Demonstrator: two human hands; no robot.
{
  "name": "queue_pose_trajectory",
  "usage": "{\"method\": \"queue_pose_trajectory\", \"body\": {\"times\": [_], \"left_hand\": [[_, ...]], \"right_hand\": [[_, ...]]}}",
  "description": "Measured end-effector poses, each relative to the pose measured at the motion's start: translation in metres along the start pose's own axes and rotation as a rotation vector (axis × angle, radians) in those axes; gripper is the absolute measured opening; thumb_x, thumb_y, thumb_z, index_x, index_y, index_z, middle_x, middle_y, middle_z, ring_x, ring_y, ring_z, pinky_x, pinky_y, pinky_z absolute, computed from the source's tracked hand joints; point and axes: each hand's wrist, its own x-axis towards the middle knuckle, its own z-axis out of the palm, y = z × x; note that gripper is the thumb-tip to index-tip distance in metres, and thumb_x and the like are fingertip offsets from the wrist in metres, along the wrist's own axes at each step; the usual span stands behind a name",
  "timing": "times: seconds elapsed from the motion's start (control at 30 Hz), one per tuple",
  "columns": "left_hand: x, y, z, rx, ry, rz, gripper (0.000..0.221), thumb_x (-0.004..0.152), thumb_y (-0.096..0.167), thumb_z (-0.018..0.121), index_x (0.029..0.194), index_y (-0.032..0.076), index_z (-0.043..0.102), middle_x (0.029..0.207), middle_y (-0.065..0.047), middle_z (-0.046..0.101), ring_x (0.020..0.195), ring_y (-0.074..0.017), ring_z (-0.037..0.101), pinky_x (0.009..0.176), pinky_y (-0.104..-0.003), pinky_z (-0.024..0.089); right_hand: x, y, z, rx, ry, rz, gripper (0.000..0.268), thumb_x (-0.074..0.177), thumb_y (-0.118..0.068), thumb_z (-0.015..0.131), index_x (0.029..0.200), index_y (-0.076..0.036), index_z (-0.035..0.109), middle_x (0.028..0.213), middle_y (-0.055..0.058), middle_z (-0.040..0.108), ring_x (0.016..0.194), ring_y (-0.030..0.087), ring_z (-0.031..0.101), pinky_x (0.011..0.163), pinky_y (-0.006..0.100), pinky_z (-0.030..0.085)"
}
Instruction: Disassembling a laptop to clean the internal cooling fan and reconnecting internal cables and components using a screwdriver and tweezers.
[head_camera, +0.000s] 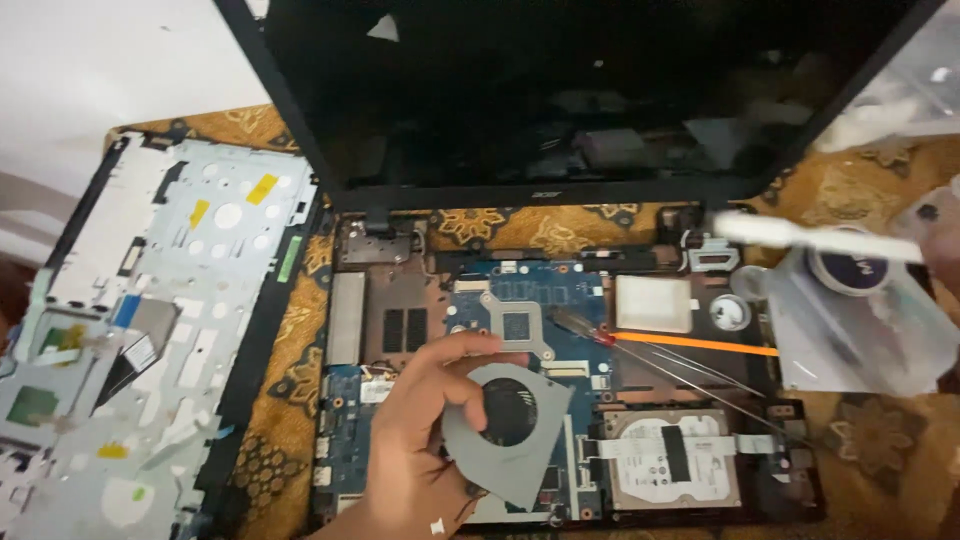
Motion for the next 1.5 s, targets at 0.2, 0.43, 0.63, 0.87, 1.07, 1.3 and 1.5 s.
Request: {"method": "queue_pose_trajectory", "body": {"times": [0.2, 0.43, 0.63, 0.87, 1.07, 1.3, 1.5], "left_hand": [[0.008, 0.034, 0.033, -0.253, 0.217, -0.518, 0.070, 0.081, -0.017, 0.042, 0.139, 0.016, 0.062, 0.150, -0.017, 0.058, 0.143, -0.0482, 0.050, 0.118, -0.071, 0.044], [0.005, 0.026, 0.031, -0.283, 0.340, -0.606, 0.068, 0.080, -0.012, 0.035, 0.138, 0.007, 0.063, 0.157, -0.017, 0.055, 0.141, -0.0520, 0.051, 0.117, -0.067, 0.048], [0.002, 0.037, 0.053, -0.264, 0.515, -0.567, 0.059, 0.076, -0.006, 0.034, 0.124, -0.003, 0.069, 0.148, -0.027, 0.059, 0.124, -0.0606, 0.058, 0.096, -0.066, 0.056], [-0.015, -0.005, 0.018, -0.268, 0.446, -0.280, 0.016, 0.088, 0.004, 0.049, 0.073, 0.005, 0.054, 0.141, -0.016, 0.069, 0.141, -0.0505, 0.058, 0.104, -0.077, 0.061], [0.000, 0.038, 0.048, -0.117, 0.520, -0.629, 0.058, 0.081, -0.004, 0.035, 0.129, 0.011, 0.064, 0.156, -0.012, 0.058, 0.135, -0.0574, 0.057, 0.089, -0.070, 0.050], [-0.016, -0.020, -0.026, 0.539, -0.139, 0.274, 0.034, 0.072, 0.005, 0.080, 0.092, 0.015, 0.055, 0.151, -0.015, 0.060, 0.145, -0.0353, 0.055, 0.101, -0.050, 0.055], [0.021, -0.064, -0.090, 0.599, -0.300, 0.448, 0.024, 0.079, 0.012, 0.080, 0.095, 0.013, 0.062, 0.148, -0.019, 0.060, 0.147, -0.0366, 0.050, 0.115, -0.055, 0.043]], "right_hand": [[-0.023, -0.127, -0.029, 0.038, -0.192, -0.041, 0.024, 0.088, -0.028, 0.068, 0.065, -0.020, 0.070, 0.052, -0.002, 0.059, 0.045, 0.010, 0.046, 0.051, 0.027, 0.032], [-0.085, -0.151, -0.029, 0.013, -0.213, 0.055, 0.018, 0.079, -0.028, 0.077, 0.073, -0.011, 0.080, 0.072, 0.000, 0.085, 0.061, 0.011, 0.082, 0.062, 0.026, 0.064], [-0.091, -0.163, -0.025, -0.023, -0.141, 0.008, 0.013, 0.079, -0.023, 0.078, 0.083, -0.011, 0.081, 0.075, 0.000, 0.082, 0.071, 0.016, 0.071, 0.081, 0.035, 0.051], [-0.084, -0.169, -0.022, -0.151, -0.069, -0.065, 0.025, 0.081, -0.026, 0.078, 0.101, -0.011, 0.080, 0.102, 0.005, 0.078, 0.100, 0.020, 0.071, 0.092, 0.036, 0.059], [-0.060, -0.162, -0.039, -0.279, -0.074, -0.103, 0.028, 0.087, -0.038, 0.071, 0.103, -0.017, 0.080, 0.106, 0.002, 0.080, 0.106, 0.018, 0.072, 0.103, 0.039, 0.055], [-0.010, -0.059, -0.079, -0.535, 0.093, 0.122, 0.032, 0.104, -0.029, 0.066, 0.121, -0.004, 0.076, 0.113, 0.015, 0.073, 0.090, 0.028, 0.068, 0.078, 0.045, 0.051], [0.008, -0.036, -0.084, -0.592, -0.070, 0.261, 0.018, 0.097, -0.026, 0.070, 0.106, -0.018, 0.083, 0.085, 0.008, 0.079, 0.080, 0.021, 0.071, 0.071, 0.038, 0.053]]}}
